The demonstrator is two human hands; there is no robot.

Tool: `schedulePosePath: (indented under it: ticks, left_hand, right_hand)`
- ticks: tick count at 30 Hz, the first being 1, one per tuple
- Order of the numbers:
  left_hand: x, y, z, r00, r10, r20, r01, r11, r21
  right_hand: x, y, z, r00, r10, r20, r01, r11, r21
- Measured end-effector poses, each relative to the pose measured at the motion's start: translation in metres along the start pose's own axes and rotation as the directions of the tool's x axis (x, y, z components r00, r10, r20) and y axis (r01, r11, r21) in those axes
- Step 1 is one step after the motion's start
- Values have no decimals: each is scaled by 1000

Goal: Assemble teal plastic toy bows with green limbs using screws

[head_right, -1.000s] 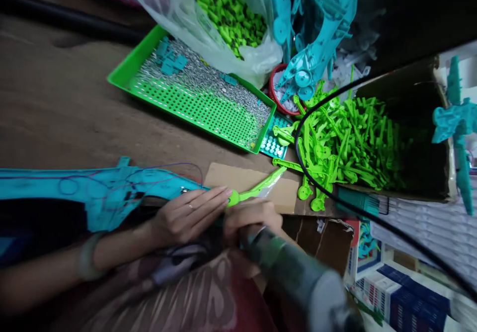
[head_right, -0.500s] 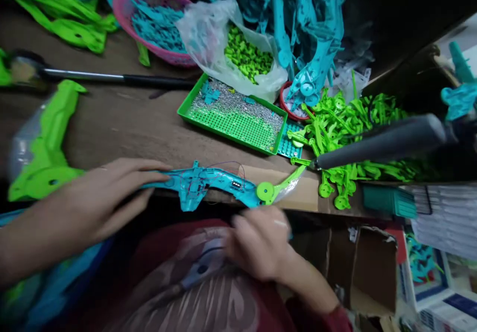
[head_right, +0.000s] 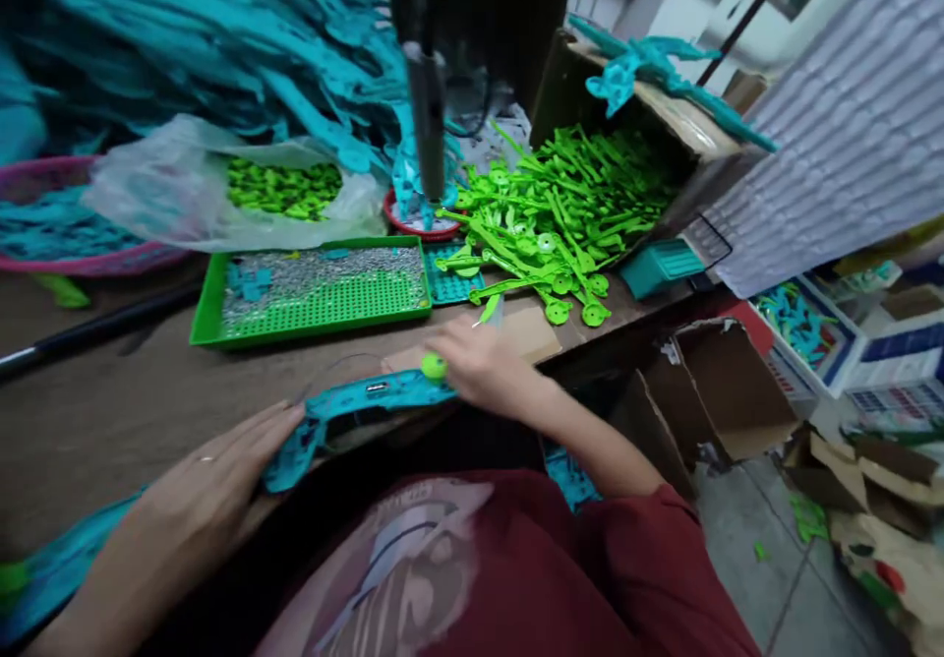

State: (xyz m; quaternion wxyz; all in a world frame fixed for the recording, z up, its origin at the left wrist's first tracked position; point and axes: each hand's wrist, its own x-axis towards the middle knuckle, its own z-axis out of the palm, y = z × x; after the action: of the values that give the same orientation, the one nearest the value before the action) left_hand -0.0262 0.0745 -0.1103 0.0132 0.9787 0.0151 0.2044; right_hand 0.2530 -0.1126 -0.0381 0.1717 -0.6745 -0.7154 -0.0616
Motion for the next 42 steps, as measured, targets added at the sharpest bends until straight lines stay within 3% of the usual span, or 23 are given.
schedulePosePath:
  ticks: [2, 5, 11, 15, 18, 25, 31, 32, 33, 35, 37, 39, 42]
  left_hand:
    - [1, -4, -9, 999, -49, 5, 49, 999, 5]
    - [5, -11, -24, 989, -140, 53, 141, 990, -20]
    - [19, -20, -42, 924, -305, 232, 316, 949, -14]
    - [24, -18, -44, 866, -439, 238, 451, 893, 8]
    - [23, -18, -41, 865, -451, 222, 459, 888, 14]
    - [5, -9, -22, 952, -281, 124, 285, 958, -15]
    - [-3, 22, -3, 992, -87, 91, 77, 991, 106]
    - [-3, 26, 0, 993, -69, 92, 60, 993, 104]
    - [-3, 30, 3, 994, -70, 79, 63, 994, 93]
    - [-3, 35, 7, 993, -109, 50, 106, 993, 51]
    - [-4, 39, 9, 985, -173, 2, 173, 985, -3]
    - [-6, 42, 9, 969, -239, -59, 236, 970, -62]
    - [-6, 48, 7, 934, -337, -121, 316, 935, -160]
  right_hand:
    - [-26, 34, -6, 993, 114, 15, -115, 992, 50]
    - [-45, 71, 4, 987, 147, 59, -152, 985, 84]
    - [-2, 110, 31, 995, 102, -16, -97, 976, 197]
    - [21, 129, 29, 997, 60, 43, -72, 936, 345]
    - [25, 132, 25, 995, 58, 82, -86, 916, 391]
    - [8, 118, 24, 996, 50, 73, -68, 957, 281]
    - [-32, 113, 27, 998, -10, 69, 3, 995, 98]
    - [-36, 108, 23, 999, -9, 50, 5, 998, 67]
    - [-40, 101, 18, 998, 41, -39, -40, 999, 23]
    - [-42, 80, 6, 975, 43, -220, -44, 999, 3]
    - [-36, 47, -3, 957, -43, -286, 57, 998, 38]
    - [-22, 8, 0, 963, -173, -205, 186, 982, 44]
    - [14, -45, 29, 948, -317, 25, 316, 948, 44]
